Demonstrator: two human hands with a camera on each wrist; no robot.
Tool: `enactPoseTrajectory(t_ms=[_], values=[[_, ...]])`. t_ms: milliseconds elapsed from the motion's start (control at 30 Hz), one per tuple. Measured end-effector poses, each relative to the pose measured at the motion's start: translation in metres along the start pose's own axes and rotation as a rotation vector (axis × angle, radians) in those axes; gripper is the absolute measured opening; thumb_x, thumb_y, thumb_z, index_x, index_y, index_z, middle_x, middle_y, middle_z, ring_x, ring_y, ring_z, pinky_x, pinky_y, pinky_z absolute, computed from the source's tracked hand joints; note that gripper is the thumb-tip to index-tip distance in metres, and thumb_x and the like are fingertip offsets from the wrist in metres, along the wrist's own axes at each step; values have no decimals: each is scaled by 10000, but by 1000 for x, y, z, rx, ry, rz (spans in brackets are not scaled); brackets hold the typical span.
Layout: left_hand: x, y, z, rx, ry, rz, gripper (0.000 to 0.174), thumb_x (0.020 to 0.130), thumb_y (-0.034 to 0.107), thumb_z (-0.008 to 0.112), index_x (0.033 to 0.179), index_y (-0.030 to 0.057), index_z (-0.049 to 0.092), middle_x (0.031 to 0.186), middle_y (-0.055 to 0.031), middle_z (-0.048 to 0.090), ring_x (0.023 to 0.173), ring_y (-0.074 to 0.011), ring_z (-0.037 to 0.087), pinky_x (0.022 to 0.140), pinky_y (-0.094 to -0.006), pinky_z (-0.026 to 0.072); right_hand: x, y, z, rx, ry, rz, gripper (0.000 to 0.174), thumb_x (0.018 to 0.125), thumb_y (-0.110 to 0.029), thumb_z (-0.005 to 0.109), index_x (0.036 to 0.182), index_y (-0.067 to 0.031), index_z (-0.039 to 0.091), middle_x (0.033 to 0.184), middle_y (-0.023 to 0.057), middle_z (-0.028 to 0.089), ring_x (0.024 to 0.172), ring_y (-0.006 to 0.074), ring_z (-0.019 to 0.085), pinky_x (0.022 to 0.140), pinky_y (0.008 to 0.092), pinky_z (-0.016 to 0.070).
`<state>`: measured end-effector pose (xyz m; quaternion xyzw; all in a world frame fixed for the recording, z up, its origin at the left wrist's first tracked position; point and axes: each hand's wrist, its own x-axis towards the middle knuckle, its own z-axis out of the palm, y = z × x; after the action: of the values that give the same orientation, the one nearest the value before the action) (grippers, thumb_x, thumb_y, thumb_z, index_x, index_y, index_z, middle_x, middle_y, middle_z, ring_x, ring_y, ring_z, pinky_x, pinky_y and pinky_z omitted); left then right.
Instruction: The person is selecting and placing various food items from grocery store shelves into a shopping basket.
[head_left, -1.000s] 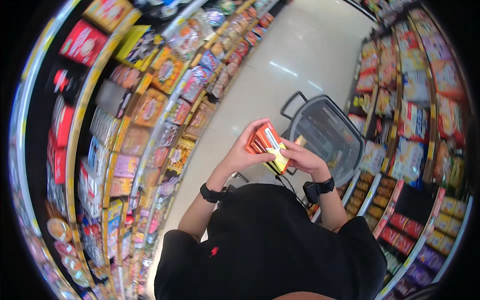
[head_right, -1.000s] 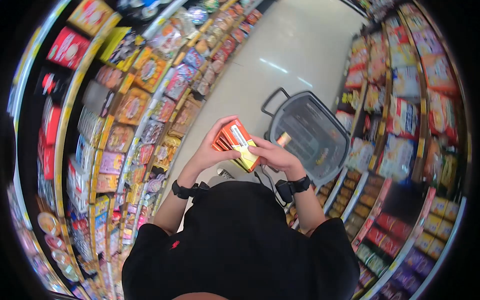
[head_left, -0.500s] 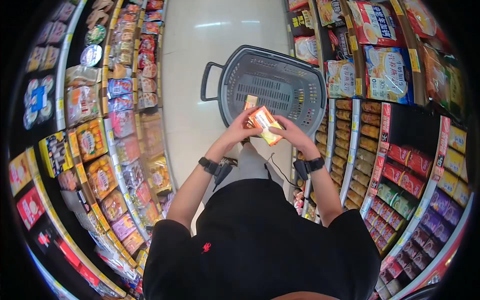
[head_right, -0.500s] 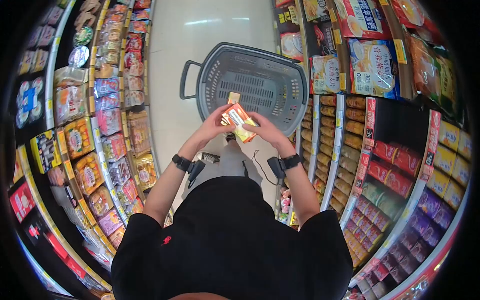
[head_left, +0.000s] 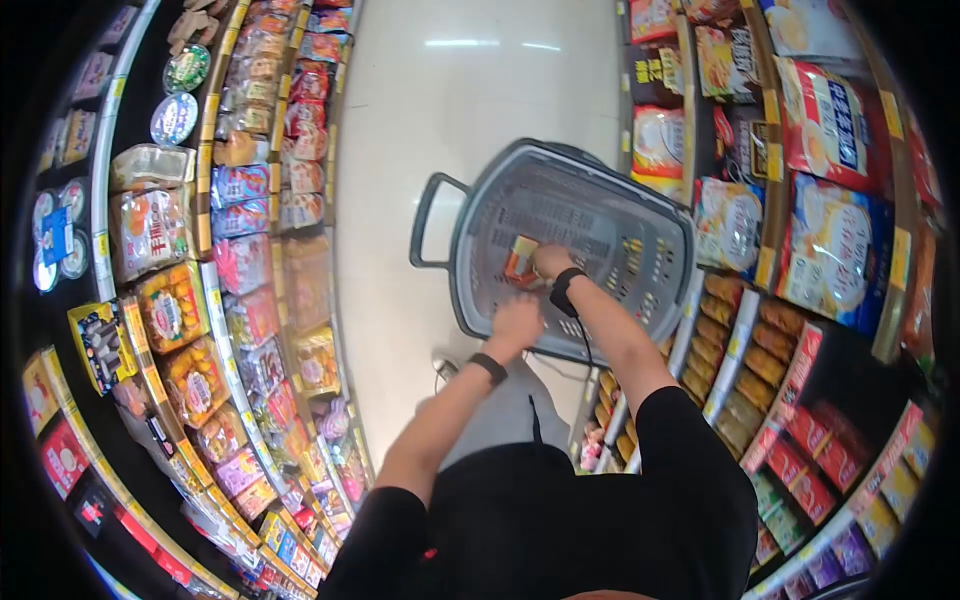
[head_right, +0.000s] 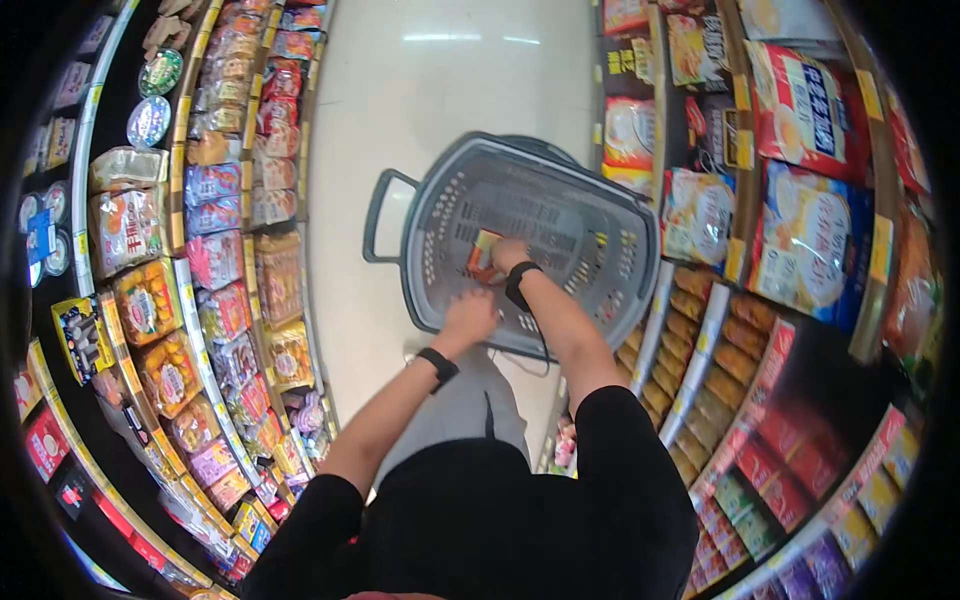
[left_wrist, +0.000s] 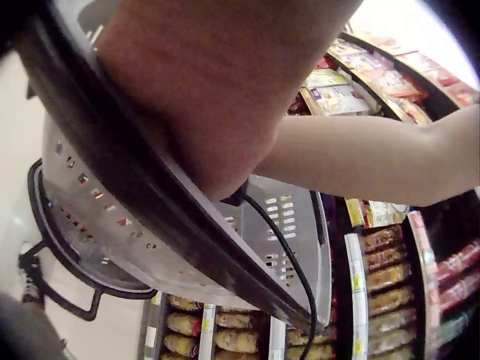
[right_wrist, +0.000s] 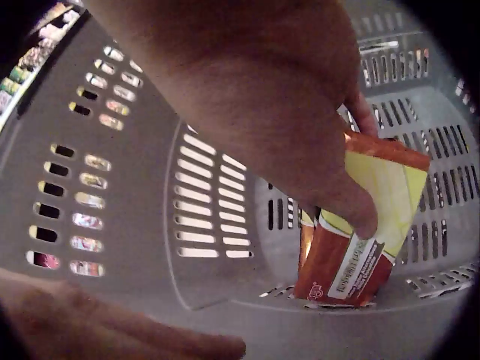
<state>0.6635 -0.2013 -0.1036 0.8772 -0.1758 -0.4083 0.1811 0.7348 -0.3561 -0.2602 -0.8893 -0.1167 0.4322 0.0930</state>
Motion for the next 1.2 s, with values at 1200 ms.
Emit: enactPoseTrajectory(t_ms=[1200], values=[[-775,-205,-48,-408,2248,51,271,1005,331,488,1007,109,643,955,-135,682,859,-282,660,710,-413,522,-221,-425,-125,291,395,-679,315,956,-211,681,1203,-20,646,1117,149,697,946,262,693,821,354,553]])
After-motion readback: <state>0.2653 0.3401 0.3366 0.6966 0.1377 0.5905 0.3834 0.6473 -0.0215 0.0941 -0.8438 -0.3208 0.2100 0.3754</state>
